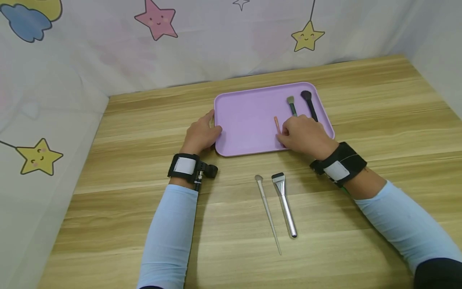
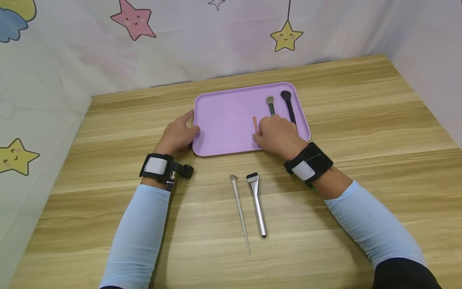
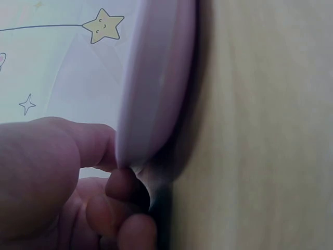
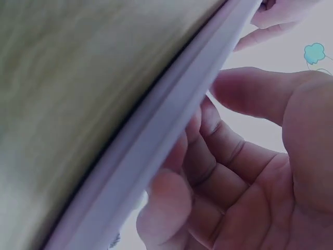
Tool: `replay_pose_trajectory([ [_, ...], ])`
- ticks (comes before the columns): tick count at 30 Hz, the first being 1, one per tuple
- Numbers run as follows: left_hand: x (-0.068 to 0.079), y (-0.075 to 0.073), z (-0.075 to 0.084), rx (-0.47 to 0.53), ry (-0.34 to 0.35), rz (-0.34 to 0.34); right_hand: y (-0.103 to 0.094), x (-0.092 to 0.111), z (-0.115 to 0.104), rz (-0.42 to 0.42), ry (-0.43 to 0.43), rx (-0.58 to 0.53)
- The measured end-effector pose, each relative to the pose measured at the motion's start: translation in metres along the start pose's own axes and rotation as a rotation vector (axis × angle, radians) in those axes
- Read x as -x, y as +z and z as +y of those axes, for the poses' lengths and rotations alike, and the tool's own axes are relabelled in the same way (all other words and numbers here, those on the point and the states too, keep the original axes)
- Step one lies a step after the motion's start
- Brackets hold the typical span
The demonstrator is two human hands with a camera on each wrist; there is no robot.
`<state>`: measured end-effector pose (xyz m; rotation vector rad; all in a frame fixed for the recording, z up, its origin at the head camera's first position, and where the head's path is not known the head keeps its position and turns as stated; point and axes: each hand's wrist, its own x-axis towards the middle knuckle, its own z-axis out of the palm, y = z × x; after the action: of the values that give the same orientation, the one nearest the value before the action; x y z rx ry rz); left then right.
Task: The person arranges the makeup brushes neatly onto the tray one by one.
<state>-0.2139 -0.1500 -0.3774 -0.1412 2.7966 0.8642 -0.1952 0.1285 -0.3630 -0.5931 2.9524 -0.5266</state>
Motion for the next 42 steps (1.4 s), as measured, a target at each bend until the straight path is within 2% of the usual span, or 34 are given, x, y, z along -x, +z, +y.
replay_pose_trajectory([
  [22,-0.001,-0.001,0.000,0.013,-0.006,-0.006,-0.009,0.009,-0.005,0.016,-0.013,0.005],
  [42,0.000,-0.001,0.001,0.012,-0.003,-0.009,-0.013,0.019,-0.006,-0.057,-0.026,0.004],
])
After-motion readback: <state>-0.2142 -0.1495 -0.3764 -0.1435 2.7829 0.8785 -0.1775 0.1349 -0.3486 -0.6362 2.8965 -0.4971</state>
